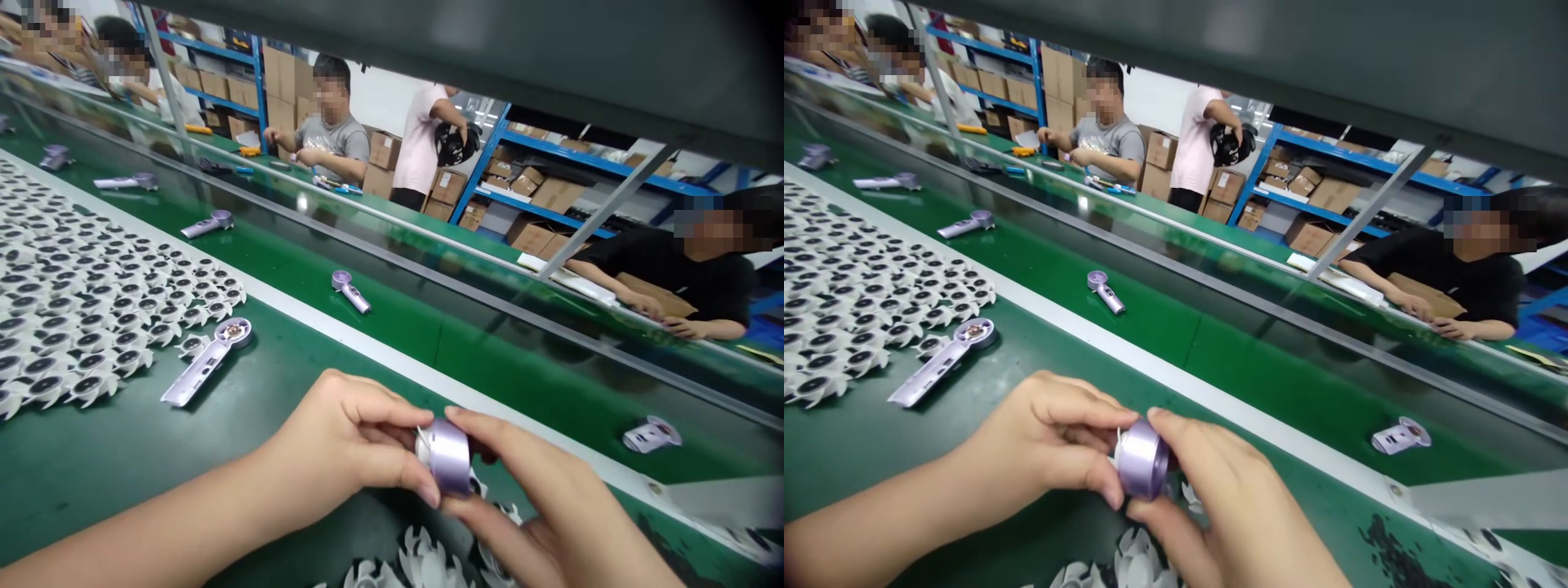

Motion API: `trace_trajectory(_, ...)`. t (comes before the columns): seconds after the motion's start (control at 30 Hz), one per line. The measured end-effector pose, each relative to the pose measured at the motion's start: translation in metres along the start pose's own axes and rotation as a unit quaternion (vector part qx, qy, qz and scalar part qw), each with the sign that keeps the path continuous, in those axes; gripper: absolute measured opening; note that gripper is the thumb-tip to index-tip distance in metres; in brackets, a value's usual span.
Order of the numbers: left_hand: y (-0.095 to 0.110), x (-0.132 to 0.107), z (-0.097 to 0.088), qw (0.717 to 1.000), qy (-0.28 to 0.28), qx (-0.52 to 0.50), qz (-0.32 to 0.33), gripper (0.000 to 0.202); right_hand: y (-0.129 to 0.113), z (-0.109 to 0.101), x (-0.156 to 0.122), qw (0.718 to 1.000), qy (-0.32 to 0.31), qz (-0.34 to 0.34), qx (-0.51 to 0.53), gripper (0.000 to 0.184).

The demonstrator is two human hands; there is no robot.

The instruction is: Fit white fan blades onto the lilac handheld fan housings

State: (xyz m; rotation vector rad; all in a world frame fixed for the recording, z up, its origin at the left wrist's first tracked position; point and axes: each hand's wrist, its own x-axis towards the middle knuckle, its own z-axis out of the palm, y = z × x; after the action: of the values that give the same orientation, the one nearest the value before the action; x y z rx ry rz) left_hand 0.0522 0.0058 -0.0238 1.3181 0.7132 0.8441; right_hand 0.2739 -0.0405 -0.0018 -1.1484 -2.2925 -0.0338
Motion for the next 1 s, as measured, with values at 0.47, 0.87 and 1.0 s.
trace_trajectory(0.47,-0.004,0.007,-0.008,0.979,0.009,0.201,-0.033,0.043,0.164,0.031,0.056,0.871,-0.066,0.482,-0.076,0.040)
trace_trajectory(0.87,-0.027,0.011,-0.011,0.848,-0.138,0.511,0.021,0.047,0.161,-0.042,-0.064,0.863,-0.071,0.493,-0.081,0.047)
trace_trajectory(1.0,-0.031,0.016,-0.008,0.823,-0.196,0.532,0.022,0.038,0.123,-0.055,-0.136,0.889,-0.126,0.436,-0.051,0.033)
